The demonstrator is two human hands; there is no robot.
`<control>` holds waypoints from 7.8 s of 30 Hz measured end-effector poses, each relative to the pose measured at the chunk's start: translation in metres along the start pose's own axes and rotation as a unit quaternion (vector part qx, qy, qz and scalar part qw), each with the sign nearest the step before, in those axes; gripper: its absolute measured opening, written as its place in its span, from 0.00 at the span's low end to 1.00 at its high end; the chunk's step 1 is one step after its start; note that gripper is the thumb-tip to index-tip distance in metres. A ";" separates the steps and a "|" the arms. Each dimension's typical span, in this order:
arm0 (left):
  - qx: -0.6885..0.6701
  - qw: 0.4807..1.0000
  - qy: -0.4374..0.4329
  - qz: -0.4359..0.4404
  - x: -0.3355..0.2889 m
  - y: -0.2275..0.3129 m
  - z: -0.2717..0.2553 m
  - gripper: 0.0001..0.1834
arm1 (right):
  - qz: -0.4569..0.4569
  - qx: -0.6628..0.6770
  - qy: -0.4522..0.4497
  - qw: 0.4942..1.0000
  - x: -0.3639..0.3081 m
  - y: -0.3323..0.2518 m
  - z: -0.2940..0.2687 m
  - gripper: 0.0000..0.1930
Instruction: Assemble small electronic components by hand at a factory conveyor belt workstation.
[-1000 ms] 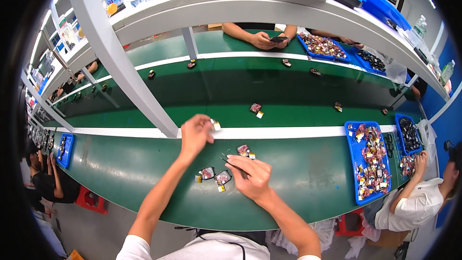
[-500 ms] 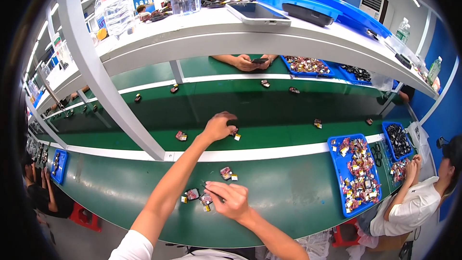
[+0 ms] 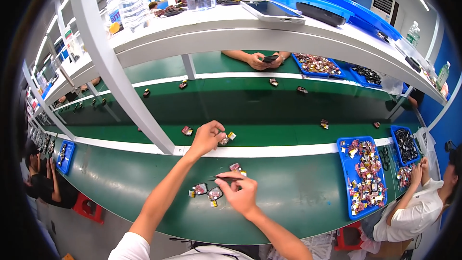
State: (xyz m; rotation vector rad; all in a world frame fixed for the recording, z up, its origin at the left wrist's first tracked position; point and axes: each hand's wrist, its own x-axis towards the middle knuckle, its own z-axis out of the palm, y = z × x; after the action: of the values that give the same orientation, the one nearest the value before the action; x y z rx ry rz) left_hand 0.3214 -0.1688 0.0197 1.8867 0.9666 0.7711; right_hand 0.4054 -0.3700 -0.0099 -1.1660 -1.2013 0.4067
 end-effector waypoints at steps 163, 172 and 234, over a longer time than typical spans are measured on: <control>0.213 0.930 0.300 0.011 0.004 -0.056 -0.046 0.13 | -0.163 -0.112 0.103 0.975 0.018 -0.001 -0.002 0.09; 0.047 0.982 -0.148 0.105 -0.044 -0.012 0.010 0.12 | -0.039 -0.046 0.208 0.976 0.022 0.004 -0.010 0.07; -0.230 0.969 0.012 -0.085 -0.150 -0.006 -0.016 0.12 | 0.202 0.128 -0.039 0.970 0.002 0.008 0.005 0.06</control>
State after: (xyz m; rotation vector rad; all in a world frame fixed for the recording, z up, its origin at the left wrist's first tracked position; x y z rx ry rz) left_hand 0.2302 -0.2877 0.0018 1.3789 0.8629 0.8323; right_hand 0.4042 -0.3630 -0.0164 -1.1741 -0.9397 0.8972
